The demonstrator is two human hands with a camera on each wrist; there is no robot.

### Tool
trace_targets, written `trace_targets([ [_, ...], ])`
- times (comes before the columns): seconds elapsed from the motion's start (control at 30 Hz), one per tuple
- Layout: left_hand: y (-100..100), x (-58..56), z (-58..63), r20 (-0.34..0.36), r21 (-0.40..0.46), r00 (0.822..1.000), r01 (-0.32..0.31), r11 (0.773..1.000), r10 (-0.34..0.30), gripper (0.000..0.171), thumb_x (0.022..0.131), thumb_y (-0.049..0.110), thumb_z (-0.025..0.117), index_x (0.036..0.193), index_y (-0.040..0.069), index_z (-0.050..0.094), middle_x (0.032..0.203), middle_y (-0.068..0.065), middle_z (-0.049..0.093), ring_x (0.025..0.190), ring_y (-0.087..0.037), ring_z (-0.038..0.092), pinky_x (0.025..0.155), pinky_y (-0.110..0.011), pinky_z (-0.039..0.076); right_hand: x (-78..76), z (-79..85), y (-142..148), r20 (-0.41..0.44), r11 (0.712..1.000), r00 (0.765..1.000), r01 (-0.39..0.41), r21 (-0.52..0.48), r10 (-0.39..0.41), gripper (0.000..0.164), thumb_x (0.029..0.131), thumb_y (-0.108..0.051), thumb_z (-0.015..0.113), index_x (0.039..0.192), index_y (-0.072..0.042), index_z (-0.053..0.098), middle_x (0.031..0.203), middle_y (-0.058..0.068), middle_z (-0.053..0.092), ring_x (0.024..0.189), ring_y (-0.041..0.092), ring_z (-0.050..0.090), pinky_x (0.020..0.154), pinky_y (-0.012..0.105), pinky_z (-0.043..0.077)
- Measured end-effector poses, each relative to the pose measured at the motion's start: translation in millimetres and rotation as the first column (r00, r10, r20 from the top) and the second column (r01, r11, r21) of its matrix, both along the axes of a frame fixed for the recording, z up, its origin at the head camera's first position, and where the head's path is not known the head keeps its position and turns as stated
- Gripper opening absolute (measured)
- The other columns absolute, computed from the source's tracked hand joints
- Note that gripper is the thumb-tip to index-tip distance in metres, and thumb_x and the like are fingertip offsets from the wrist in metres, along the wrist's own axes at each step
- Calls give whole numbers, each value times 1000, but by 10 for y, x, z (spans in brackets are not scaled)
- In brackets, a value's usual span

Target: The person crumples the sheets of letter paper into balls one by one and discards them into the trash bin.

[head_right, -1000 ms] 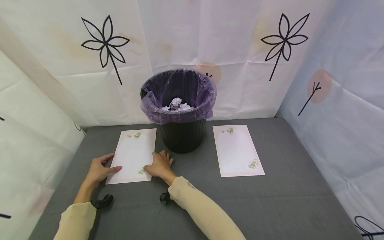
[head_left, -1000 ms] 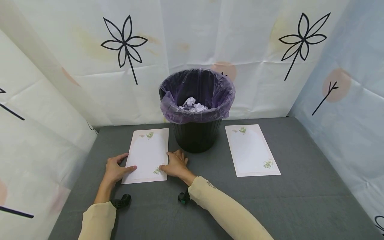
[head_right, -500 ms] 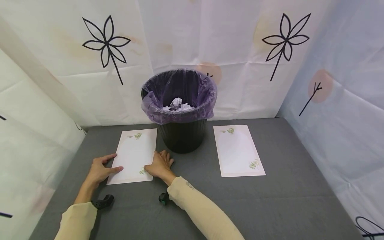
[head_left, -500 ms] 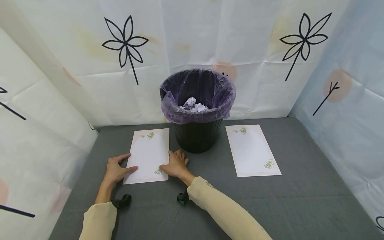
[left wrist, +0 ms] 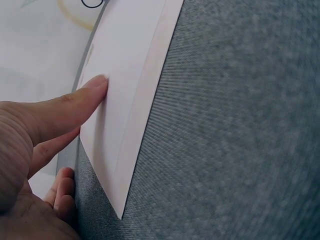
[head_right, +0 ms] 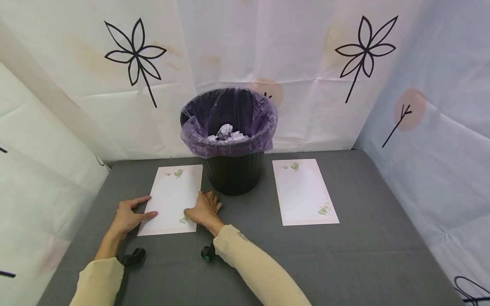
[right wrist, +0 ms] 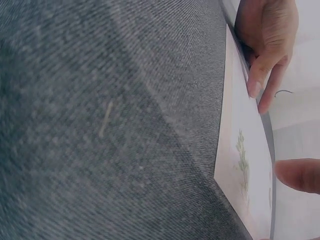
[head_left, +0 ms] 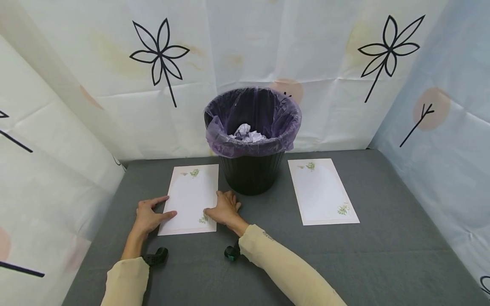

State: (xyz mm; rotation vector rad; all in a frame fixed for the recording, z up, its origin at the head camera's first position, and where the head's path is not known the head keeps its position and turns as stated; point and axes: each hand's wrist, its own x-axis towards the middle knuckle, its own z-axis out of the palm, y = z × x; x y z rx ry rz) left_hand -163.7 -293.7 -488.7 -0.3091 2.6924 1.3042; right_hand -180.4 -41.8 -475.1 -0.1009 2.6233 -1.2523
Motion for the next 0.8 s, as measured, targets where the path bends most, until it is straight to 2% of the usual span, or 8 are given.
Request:
trace_targets([
  [0.23, 34, -20, -7, 2, 16, 999, -45, 999, 45, 78, 86, 17, 83, 149, -4, 43, 154, -37, 15, 140, -53, 11, 108, -75, 18, -2, -1, 0, 0, 999, 1000, 30, -35, -30, 72, 82, -23, 81, 142, 5, 52, 137, 25, 45, 131, 43, 37, 98, 58, 24],
  [0.4, 118, -67, 23, 45, 41, 991, -128, 991, 126, 76, 84, 14, 84, 148, -4, 45, 155, -37, 16, 140, -53, 12, 108, -74, 17, -8, -10, 6, 2, 998, 999, 34, -45, -34, 72, 82, -22, 81, 143, 4, 51, 138, 25, 44, 132, 43, 36, 99, 58, 24],
  [0.57, 209, -107, 32, 43, -5, 979, -201, 980, 201, 71, 81, 11, 85, 142, -5, 51, 151, -39, 17, 135, -57, 17, 105, -74, 17, -16, -5, 10, 21, 995, 999, 46, -84, -45, 72, 81, -19, 82, 142, 4, 51, 138, 24, 43, 133, 43, 34, 99, 58, 22],
  [0.67, 256, -115, 49, 36, -41, 973, -227, 973, 228, 69, 80, 9, 84, 139, -6, 52, 148, -40, 21, 133, -58, 20, 104, -73, 19, -16, 0, 5, 33, 994, 998, 61, -94, -58, 72, 78, -16, 85, 140, 3, 52, 137, 24, 44, 131, 42, 35, 98, 57, 22],
  [0.8, 319, -131, 93, 61, -49, 964, -257, 965, 260, 66, 81, 6, 82, 138, -7, 52, 147, -41, 22, 134, -58, 19, 104, -72, 21, -20, -1, -3, 27, 994, 997, 72, -86, -70, 73, 75, -12, 87, 139, 2, 54, 134, 22, 46, 127, 40, 38, 95, 56, 24],
])
